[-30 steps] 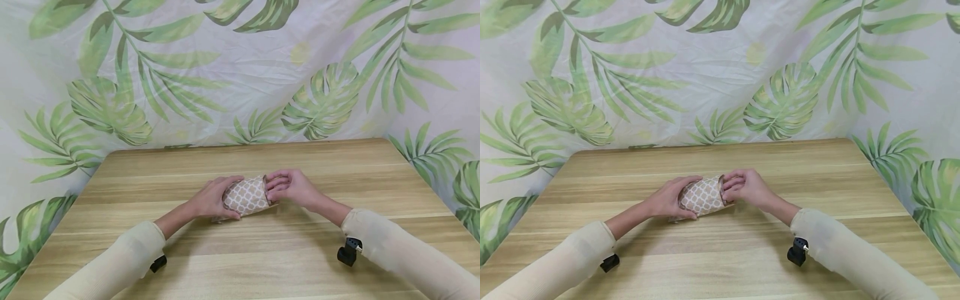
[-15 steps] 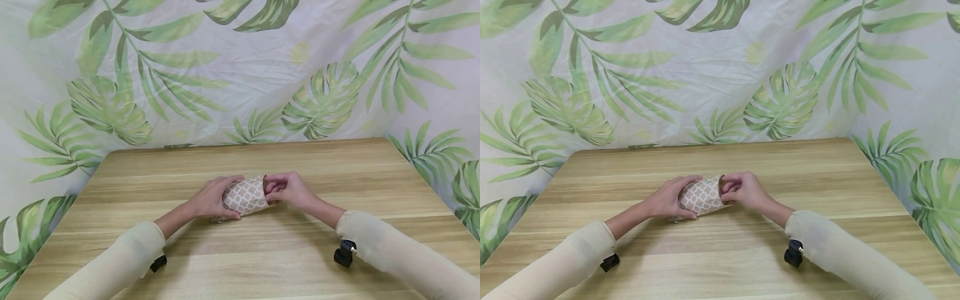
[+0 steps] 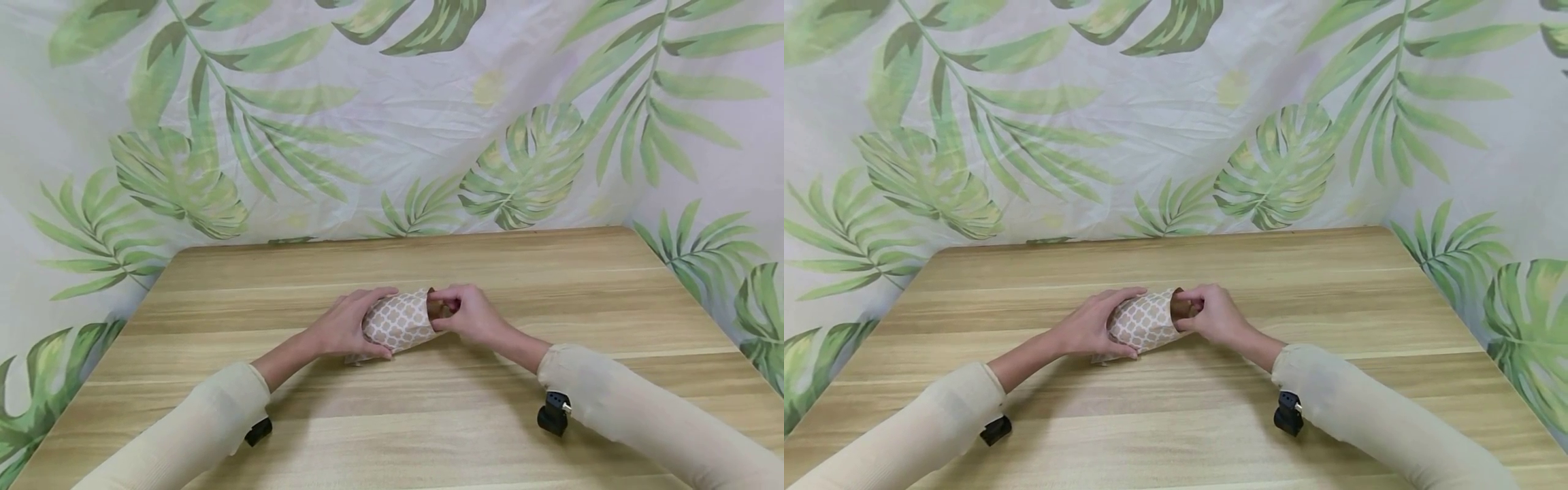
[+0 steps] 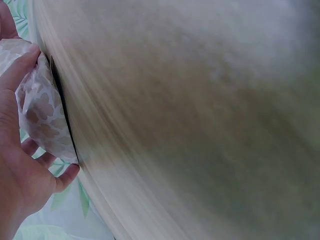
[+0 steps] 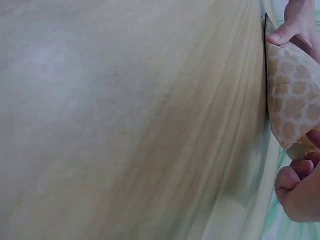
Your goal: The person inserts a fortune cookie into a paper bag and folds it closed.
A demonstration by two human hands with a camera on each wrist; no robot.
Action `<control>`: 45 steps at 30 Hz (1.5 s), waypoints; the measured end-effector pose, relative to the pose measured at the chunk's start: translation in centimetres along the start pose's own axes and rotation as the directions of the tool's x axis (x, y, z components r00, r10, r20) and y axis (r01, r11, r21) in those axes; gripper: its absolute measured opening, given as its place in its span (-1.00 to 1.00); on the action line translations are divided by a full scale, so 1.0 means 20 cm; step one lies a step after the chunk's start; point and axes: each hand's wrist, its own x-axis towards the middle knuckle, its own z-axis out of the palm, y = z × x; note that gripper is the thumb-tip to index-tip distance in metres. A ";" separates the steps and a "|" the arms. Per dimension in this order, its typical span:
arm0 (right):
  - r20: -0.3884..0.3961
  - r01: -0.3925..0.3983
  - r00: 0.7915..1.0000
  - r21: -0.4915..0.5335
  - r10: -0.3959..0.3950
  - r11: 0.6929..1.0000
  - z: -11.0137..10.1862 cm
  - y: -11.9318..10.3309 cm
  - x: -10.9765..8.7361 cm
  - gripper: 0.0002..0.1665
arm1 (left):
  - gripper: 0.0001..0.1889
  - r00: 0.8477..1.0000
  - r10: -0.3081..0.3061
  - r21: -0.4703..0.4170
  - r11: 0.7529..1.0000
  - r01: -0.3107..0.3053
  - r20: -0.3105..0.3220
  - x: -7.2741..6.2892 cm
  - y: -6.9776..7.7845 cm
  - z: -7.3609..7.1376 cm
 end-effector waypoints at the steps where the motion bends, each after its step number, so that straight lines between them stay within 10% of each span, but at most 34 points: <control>1: 0.003 0.000 1.000 -0.003 0.000 1.000 0.00 0.00 0.00 -0.51 | 0.11 1.000 -0.001 -0.001 1.000 0.001 -0.001 0.00 0.00 0.00; 21: -0.024 -0.082 0.996 0.132 0.086 0.988 -0.13 -0.01 -0.01 -0.59 | -0.03 0.996 -0.061 0.046 0.997 0.063 -0.058 -0.04 0.00 -0.03; 45: 0.118 -0.316 0.949 0.304 0.294 0.899 -0.10 -0.01 -0.03 -0.14 | -0.35 0.988 -0.147 -0.190 0.972 0.134 -0.052 -0.02 0.07 -0.03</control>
